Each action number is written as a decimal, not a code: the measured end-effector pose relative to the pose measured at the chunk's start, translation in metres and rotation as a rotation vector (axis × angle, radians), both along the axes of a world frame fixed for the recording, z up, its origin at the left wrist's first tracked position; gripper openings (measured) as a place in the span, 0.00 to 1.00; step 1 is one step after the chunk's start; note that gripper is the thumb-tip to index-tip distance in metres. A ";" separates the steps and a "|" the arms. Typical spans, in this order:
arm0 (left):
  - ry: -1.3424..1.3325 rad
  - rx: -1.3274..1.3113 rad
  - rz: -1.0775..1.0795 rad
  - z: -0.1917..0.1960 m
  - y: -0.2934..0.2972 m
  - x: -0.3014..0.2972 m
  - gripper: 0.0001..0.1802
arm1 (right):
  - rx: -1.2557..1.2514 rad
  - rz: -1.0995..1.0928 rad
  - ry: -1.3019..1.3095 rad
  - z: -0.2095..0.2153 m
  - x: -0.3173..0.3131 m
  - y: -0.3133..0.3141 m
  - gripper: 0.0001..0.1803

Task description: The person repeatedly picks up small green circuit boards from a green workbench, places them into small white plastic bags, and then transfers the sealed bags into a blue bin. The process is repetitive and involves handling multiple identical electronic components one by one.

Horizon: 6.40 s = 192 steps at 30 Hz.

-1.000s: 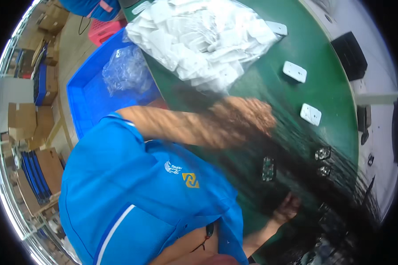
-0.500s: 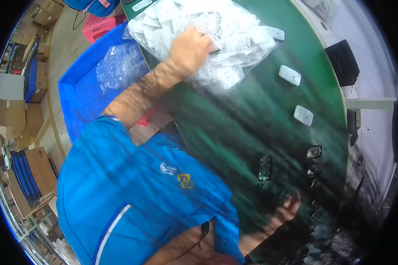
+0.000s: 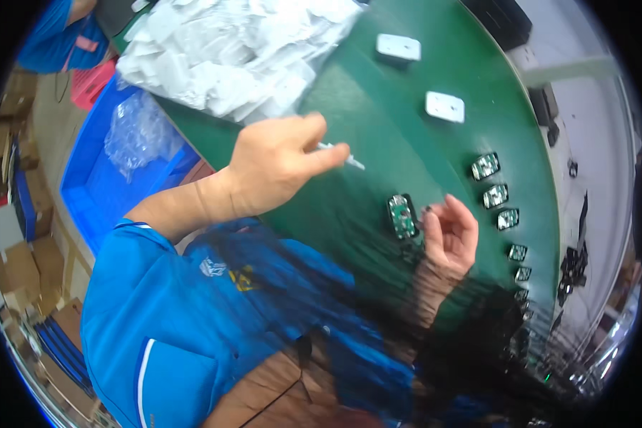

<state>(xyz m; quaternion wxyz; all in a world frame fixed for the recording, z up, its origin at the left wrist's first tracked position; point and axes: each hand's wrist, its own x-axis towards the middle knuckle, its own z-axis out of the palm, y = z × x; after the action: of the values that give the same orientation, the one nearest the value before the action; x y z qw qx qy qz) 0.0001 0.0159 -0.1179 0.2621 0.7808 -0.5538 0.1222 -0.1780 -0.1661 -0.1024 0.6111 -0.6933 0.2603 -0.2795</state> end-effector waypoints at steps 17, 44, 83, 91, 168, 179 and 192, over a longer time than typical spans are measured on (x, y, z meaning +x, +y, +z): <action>0.728 -0.046 -0.383 -0.007 -0.084 -0.037 0.08 | -0.497 -0.079 -0.030 -0.015 0.004 0.000 0.10; 1.478 0.094 -0.262 -0.015 -0.106 -0.076 0.14 | -0.167 -0.275 -0.172 -0.042 -0.058 -0.015 0.03; 1.811 -0.284 -0.353 -0.024 -0.069 -0.023 0.06 | -0.147 0.002 0.236 -0.014 0.024 -0.005 0.16; 1.628 -0.266 -0.373 -0.038 -0.075 -0.017 0.09 | 0.070 0.122 0.238 -0.017 0.039 -0.019 0.10; 0.204 0.178 -0.467 -0.067 -0.075 0.040 0.24 | -1.154 0.438 0.430 -0.043 0.053 -0.039 0.24; -0.049 0.218 -0.447 -0.060 -0.078 0.044 0.28 | -0.910 0.514 0.528 -0.030 0.064 -0.050 0.22; -0.131 -0.094 -0.404 -0.090 -0.086 0.035 0.22 | -0.868 0.388 0.399 -0.042 0.056 -0.050 0.19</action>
<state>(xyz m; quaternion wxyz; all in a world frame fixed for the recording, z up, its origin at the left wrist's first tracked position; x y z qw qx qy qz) 0.0350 -0.0696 -0.2079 0.2812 0.6312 -0.7085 0.1433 -0.1216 -0.2162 -0.1445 0.2460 -0.9585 0.0985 -0.1054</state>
